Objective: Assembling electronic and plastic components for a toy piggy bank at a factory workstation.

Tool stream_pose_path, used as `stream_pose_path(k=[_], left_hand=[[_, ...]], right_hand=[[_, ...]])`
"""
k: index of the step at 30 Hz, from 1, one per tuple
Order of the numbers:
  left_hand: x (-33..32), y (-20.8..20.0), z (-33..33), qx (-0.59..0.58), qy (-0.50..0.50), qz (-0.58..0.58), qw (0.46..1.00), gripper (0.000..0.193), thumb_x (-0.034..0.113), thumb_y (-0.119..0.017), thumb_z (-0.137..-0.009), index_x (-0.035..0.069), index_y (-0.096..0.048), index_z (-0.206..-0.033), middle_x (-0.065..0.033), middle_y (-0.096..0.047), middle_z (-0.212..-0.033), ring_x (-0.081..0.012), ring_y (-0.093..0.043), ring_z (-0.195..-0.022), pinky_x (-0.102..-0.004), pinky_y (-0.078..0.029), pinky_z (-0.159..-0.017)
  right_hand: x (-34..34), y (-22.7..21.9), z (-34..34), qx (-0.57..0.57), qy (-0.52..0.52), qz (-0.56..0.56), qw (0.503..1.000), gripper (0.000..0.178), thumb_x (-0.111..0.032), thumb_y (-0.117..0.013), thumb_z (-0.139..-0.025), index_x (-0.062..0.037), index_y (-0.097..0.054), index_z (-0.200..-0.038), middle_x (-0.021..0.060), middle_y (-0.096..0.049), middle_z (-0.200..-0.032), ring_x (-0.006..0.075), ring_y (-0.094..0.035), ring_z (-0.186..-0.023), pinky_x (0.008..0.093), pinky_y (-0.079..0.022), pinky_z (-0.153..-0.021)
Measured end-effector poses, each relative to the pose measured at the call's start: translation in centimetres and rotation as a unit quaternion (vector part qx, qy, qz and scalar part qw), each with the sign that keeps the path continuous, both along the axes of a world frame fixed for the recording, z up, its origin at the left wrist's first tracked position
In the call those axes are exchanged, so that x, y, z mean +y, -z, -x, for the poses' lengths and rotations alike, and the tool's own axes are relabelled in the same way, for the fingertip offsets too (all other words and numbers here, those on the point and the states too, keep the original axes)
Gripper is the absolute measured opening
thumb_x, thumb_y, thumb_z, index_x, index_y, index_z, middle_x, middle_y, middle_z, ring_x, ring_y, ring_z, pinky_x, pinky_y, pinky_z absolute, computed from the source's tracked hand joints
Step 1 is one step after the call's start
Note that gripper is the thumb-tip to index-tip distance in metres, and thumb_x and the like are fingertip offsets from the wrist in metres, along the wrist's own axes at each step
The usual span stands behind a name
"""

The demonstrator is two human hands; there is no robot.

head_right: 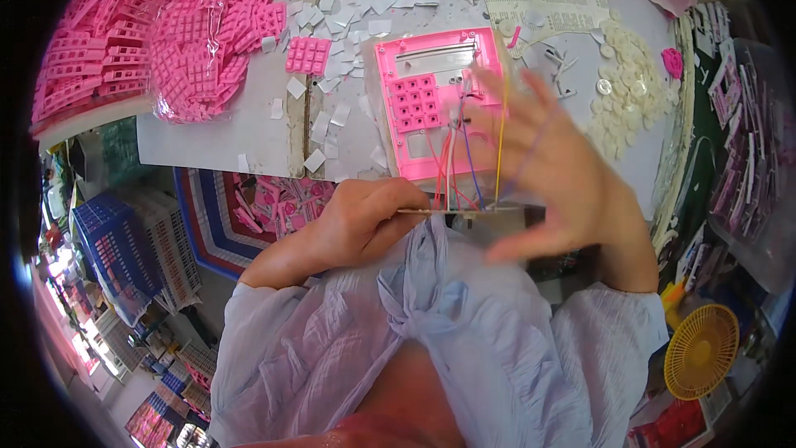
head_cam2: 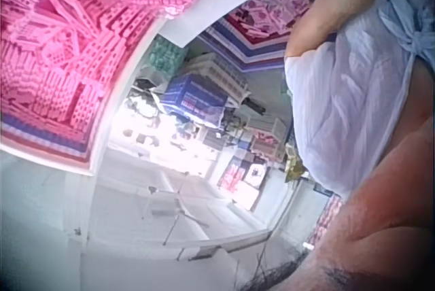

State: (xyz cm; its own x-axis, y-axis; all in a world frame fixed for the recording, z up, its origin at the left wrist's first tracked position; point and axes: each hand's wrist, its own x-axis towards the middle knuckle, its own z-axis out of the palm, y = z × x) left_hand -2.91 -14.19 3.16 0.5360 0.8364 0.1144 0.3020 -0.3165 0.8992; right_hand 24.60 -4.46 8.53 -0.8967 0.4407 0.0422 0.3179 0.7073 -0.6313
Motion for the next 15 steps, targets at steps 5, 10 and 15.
stream_pose_path(k=[5, 10, 15], left_hand=[[0.2, -0.6, -0.9, -0.120, 0.012, 0.018, 0.993, 0.021, 0.010, -0.072, -0.087, 0.008, -0.060, -0.104, -0.0125, -0.064, -0.082, -0.0348, -0.066, -0.074, -0.0450, -0.051, -0.062], [0.1, -1.0, -0.3, -0.095, 0.013, 0.106, 0.990, 0.016, 0.000, -0.064, -0.093, 0.002, -0.065, -0.108, -0.0097, -0.072, -0.084, -0.0209, -0.067, -0.062, -0.0323, -0.051, -0.056], [0.1, 0.5, -1.6, -0.054, -0.002, 0.064, 0.997, 0.022, 0.005, -0.062, -0.098, 0.001, -0.061, -0.120, -0.0055, -0.073, -0.082, -0.0134, -0.065, -0.060, -0.0281, -0.050, -0.055]], right_hand=[[-2.0, -2.1, -0.2, -0.262, -0.009, 0.421, 0.868, 0.078, -0.047, -0.081, -0.081, -0.0042, -0.056, -0.140, 0.0207, -0.061, -0.136, 0.0449, -0.051, -0.133, 0.0522, -0.032, -0.115], [-1.2, -3.5, -5.1, -0.171, -0.009, 0.341, 0.924, 0.092, -0.048, -0.083, -0.077, 0.0000, -0.047, -0.147, 0.0210, -0.052, -0.145, 0.0403, -0.051, -0.131, 0.0447, -0.037, -0.112], [-0.6, 0.8, -0.8, 0.084, 0.051, 0.252, 0.963, 0.081, -0.040, -0.084, -0.078, 0.0012, -0.052, -0.141, 0.0185, -0.057, -0.137, 0.0302, -0.058, -0.120, 0.0391, -0.044, -0.103]])
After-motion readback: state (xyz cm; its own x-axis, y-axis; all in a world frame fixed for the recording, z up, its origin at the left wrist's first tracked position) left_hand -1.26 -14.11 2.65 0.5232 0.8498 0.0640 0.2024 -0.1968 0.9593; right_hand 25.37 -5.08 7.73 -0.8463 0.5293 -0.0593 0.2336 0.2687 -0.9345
